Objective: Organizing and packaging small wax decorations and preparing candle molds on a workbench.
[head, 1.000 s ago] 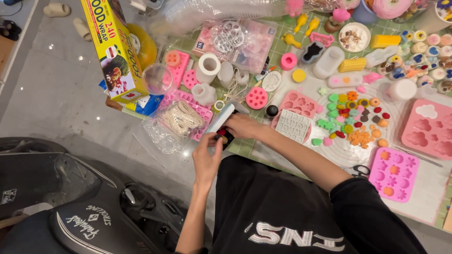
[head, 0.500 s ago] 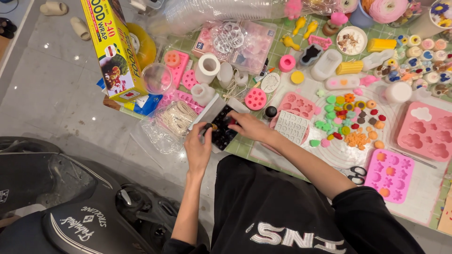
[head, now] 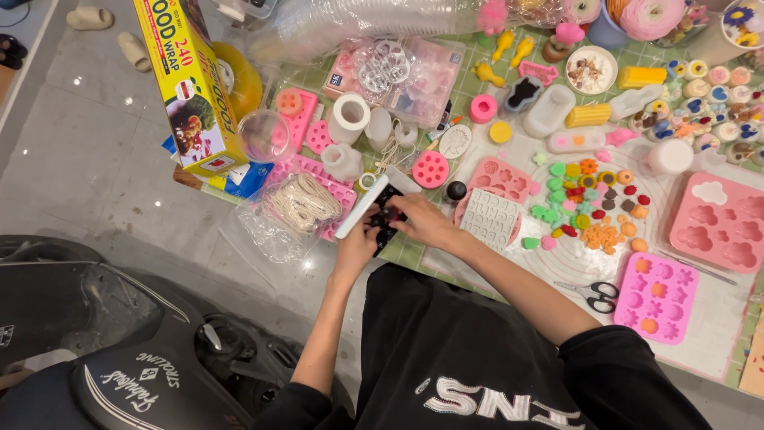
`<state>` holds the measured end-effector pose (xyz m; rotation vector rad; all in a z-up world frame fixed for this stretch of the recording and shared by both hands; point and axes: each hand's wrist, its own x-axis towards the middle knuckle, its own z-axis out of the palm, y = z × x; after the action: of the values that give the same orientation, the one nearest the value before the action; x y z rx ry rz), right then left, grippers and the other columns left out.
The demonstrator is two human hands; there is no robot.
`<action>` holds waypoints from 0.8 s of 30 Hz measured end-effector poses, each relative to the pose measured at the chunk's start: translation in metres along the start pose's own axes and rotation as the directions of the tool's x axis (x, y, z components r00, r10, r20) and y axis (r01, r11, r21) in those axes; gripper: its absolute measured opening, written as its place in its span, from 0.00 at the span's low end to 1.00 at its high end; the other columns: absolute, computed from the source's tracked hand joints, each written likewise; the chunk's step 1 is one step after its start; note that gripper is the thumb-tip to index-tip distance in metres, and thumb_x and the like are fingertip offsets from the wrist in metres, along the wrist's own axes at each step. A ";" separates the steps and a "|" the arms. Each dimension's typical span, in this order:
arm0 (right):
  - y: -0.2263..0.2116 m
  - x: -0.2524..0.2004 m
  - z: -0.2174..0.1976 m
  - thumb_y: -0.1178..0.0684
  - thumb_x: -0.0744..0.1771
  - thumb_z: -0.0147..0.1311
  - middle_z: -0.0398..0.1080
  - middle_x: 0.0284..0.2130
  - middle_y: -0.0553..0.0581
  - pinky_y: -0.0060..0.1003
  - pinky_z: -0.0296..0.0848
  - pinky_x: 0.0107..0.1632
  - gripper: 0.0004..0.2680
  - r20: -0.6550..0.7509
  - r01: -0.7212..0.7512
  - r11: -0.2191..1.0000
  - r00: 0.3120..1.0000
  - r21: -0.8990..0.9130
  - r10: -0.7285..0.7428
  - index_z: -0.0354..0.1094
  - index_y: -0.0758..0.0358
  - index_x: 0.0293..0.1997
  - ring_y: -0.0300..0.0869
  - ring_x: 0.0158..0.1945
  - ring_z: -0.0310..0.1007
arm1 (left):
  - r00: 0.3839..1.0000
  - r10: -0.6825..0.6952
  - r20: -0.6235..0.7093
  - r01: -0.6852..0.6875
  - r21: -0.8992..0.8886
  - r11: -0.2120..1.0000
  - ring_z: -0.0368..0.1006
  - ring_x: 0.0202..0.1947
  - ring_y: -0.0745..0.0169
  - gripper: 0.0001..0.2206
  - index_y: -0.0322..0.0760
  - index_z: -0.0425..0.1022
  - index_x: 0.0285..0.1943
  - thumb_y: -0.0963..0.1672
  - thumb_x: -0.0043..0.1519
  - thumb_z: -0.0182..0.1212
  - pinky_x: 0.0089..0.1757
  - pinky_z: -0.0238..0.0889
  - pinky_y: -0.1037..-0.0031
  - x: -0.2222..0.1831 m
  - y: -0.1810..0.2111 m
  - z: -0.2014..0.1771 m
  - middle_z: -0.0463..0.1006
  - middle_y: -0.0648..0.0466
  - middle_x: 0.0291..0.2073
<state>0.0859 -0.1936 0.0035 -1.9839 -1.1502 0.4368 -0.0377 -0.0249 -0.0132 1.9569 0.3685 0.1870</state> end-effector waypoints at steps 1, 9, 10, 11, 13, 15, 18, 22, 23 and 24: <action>-0.004 0.000 -0.002 0.56 0.63 0.65 0.71 0.39 0.59 0.50 0.68 0.50 0.14 -0.001 0.000 1.000 1.000 0.000 0.000 0.65 0.62 0.51 0.57 0.47 0.70 | 1.000 0.001 0.001 -0.001 0.000 1.000 0.79 0.44 0.58 0.21 0.30 0.70 0.60 0.33 0.56 0.59 0.45 0.72 0.69 0.003 -0.009 0.001 0.80 0.47 0.50; -0.026 0.006 -0.004 0.54 0.60 0.65 0.73 0.35 0.57 0.51 0.68 0.49 0.13 0.038 0.072 0.981 0.997 -0.180 -0.066 0.67 0.58 0.44 0.56 0.45 0.71 | 0.983 -0.185 0.008 0.182 -0.243 0.953 0.80 0.40 0.59 0.07 0.30 0.71 0.42 0.34 0.61 0.64 0.43 0.71 0.70 0.017 -0.051 0.015 0.80 0.48 0.35; -0.019 0.007 -0.002 0.54 0.60 0.65 0.73 0.35 0.57 0.51 0.68 0.49 0.13 0.037 0.071 0.981 0.997 -0.182 -0.065 0.67 0.58 0.44 0.56 0.45 0.71 | 0.983 -0.184 0.010 0.180 -0.244 0.953 0.80 0.40 0.59 0.07 0.30 0.71 0.42 0.34 0.61 0.64 0.43 0.71 0.70 0.016 -0.024 0.008 0.80 0.48 0.35; -0.012 0.008 0.001 0.53 0.63 0.64 0.74 0.36 0.60 0.50 0.70 0.47 0.12 -0.039 -0.051 0.996 0.998 -0.075 0.048 0.67 0.60 0.47 0.56 0.43 0.73 | 0.996 -0.090 -0.025 0.091 0.066 0.994 0.79 0.40 0.52 0.07 0.32 0.73 0.42 0.34 0.58 0.64 0.42 0.70 0.65 0.015 0.004 0.001 0.81 0.47 0.35; -0.012 0.007 0.001 0.52 0.65 0.63 0.74 0.37 0.62 0.49 0.72 0.45 0.12 -0.094 -0.166 0.985 0.981 0.046 0.170 0.67 0.61 0.49 0.57 0.42 0.75 | 0.999 0.002 -0.032 0.010 0.372 0.928 0.78 0.40 0.45 0.09 0.33 0.75 0.42 0.34 0.55 0.64 0.41 0.69 0.60 0.009 0.031 -0.002 0.81 0.45 0.35; -0.021 0.011 -0.012 0.54 0.66 0.62 0.76 0.36 0.64 0.47 0.74 0.43 0.10 -0.130 -0.102 0.982 0.984 0.160 0.123 0.68 0.63 0.49 0.57 0.41 0.77 | 0.965 0.255 0.066 -0.239 0.623 0.745 0.76 0.42 0.35 0.16 0.31 0.73 0.43 0.33 0.46 0.59 0.41 0.68 0.54 0.011 0.033 0.007 0.80 0.39 0.38; -0.014 0.009 -0.011 0.56 0.65 0.61 0.77 0.35 0.65 0.46 0.75 0.41 0.09 -0.088 -0.178 0.975 0.978 0.131 0.190 0.69 0.65 0.47 0.56 0.39 0.79 | 0.969 0.084 0.234 -0.221 0.654 0.723 0.76 0.43 0.38 0.15 0.30 0.73 0.47 0.33 0.50 0.59 0.43 0.68 0.53 0.018 0.004 0.020 0.79 0.41 0.37; -0.017 0.005 -0.012 0.58 0.65 0.60 0.77 0.35 0.66 0.46 0.76 0.42 0.08 -0.117 -0.174 0.971 0.974 0.165 0.195 0.70 0.64 0.47 0.57 0.40 0.79 | 0.957 -0.029 0.289 -0.172 0.644 0.745 0.75 0.44 0.36 0.20 0.28 0.71 0.52 0.33 0.49 0.60 0.44 0.67 0.51 0.020 0.015 0.018 0.78 0.38 0.40; -0.017 0.005 -0.013 0.58 0.65 0.60 0.77 0.35 0.66 0.45 0.76 0.42 0.09 -0.078 -0.221 0.957 0.968 0.191 0.239 0.70 0.64 0.48 0.56 0.39 0.80 | 0.959 0.113 0.258 -0.255 0.625 0.738 0.74 0.45 0.34 0.21 0.26 0.71 0.51 0.33 0.45 0.59 0.44 0.67 0.52 0.019 0.014 0.019 0.77 0.36 0.41; -0.017 0.009 -0.016 0.58 0.65 0.60 0.77 0.35 0.66 0.45 0.76 0.43 0.10 -0.042 -0.263 0.941 0.960 0.213 0.278 0.69 0.64 0.49 0.55 0.39 0.80 | 0.940 0.258 0.223 -0.341 0.610 0.716 0.72 0.46 0.32 0.23 0.24 0.70 0.50 0.32 0.41 0.59 0.44 0.66 0.52 0.021 0.014 0.020 0.76 0.35 0.42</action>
<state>0.0911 -0.1890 0.0272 -1.9627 -0.7551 0.5959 -0.0094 -0.0397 -0.0095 2.7020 0.0104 0.1585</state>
